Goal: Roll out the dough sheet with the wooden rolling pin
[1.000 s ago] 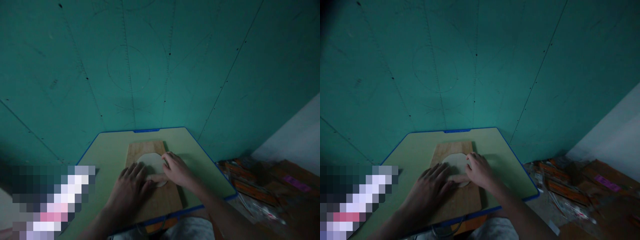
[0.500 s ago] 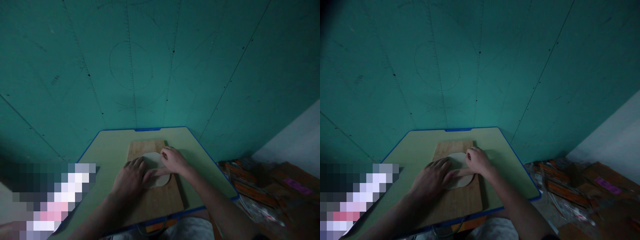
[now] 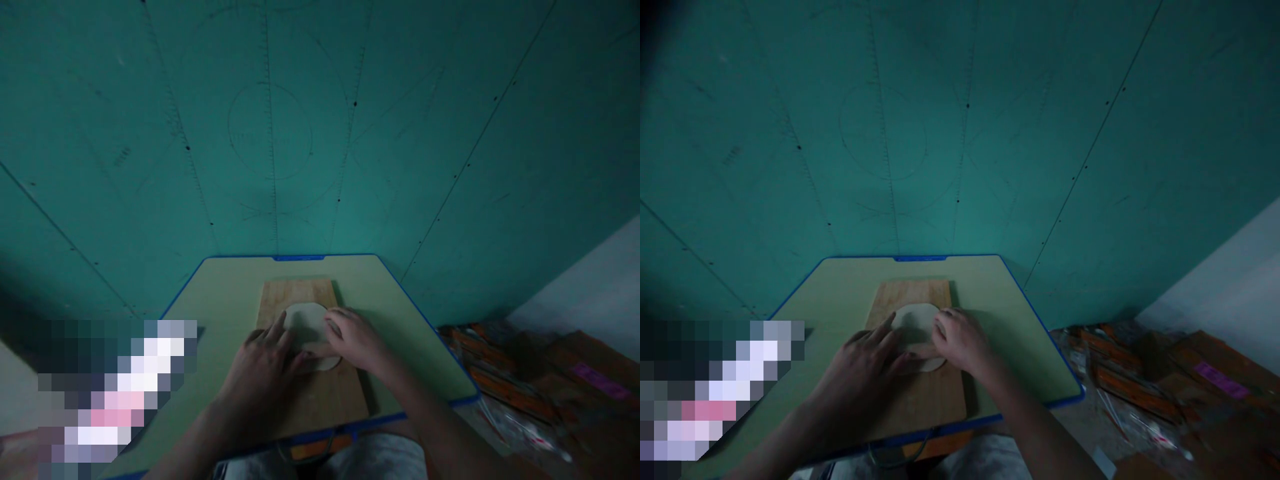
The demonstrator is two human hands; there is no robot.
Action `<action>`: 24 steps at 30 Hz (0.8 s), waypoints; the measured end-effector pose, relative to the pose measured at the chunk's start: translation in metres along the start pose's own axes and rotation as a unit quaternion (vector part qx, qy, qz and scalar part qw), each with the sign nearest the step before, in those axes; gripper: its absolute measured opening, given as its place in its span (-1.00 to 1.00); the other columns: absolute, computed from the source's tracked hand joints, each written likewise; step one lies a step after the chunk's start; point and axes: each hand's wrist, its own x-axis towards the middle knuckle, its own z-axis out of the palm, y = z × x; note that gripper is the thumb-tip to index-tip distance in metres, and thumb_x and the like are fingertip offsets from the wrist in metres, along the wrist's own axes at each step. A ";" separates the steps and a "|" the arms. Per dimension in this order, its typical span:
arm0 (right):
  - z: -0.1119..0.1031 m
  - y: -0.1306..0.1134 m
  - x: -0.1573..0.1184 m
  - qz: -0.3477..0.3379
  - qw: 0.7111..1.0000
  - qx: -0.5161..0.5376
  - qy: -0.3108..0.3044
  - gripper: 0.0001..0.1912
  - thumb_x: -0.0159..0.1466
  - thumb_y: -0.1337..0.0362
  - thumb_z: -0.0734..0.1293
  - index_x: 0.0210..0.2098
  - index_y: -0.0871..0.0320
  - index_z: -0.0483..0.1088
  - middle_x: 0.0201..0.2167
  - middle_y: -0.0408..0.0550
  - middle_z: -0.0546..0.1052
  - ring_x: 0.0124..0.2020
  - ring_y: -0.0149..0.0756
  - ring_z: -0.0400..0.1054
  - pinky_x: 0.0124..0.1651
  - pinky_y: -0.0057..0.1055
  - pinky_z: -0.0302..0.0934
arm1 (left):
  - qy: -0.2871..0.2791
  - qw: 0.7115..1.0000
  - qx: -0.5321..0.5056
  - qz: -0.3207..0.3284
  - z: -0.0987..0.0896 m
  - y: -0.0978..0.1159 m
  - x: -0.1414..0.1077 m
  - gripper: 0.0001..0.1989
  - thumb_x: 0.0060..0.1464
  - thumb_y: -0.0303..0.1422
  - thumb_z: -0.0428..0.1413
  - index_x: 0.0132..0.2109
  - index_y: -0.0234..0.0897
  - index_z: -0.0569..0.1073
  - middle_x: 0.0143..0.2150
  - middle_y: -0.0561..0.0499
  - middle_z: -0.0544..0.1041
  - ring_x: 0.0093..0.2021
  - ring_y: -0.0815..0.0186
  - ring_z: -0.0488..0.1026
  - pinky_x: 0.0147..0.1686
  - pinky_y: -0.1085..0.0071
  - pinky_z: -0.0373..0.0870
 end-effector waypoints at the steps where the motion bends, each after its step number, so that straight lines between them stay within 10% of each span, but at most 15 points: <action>1: 0.000 -0.001 -0.001 0.000 1.000 0.005 0.001 -0.84 0.38 0.37 0.23 -0.21 0.15 0.46 -0.12 0.01 0.56 -0.08 -0.27 0.41 -0.04 -0.37 0.18 | -0.002 1.000 -0.003 0.002 -0.002 0.000 0.000 -0.62 0.39 -0.12 -0.12 0.05 -0.21 0.47 0.13 -0.21 0.51 0.02 0.09 0.54 -0.02 0.12 0.47; 15: 0.000 0.003 -0.001 -0.035 0.999 -0.003 0.005 -0.83 0.39 0.40 0.21 -0.24 0.15 0.43 -0.17 0.00 0.55 -0.05 -0.25 0.39 0.03 -0.34 0.20 | -0.031 0.999 0.016 -0.041 -0.010 -0.005 0.011 -0.65 0.40 -0.25 -0.17 -0.13 -0.26 0.47 -0.17 -0.12 0.60 -0.14 0.09 0.58 -0.18 0.18 0.43; 24: -0.005 -0.008 -0.007 -0.001 0.998 -0.066 0.016 -0.79 0.39 0.34 0.19 -0.11 0.16 0.46 -0.04 0.10 0.54 0.02 -0.12 0.39 0.07 -0.23 0.22 | -0.025 0.999 -0.016 -0.043 -0.006 -0.003 0.007 -0.66 0.40 -0.27 -0.17 -0.07 -0.26 0.48 -0.03 -0.17 0.57 -0.03 0.10 0.55 -0.07 0.13 0.46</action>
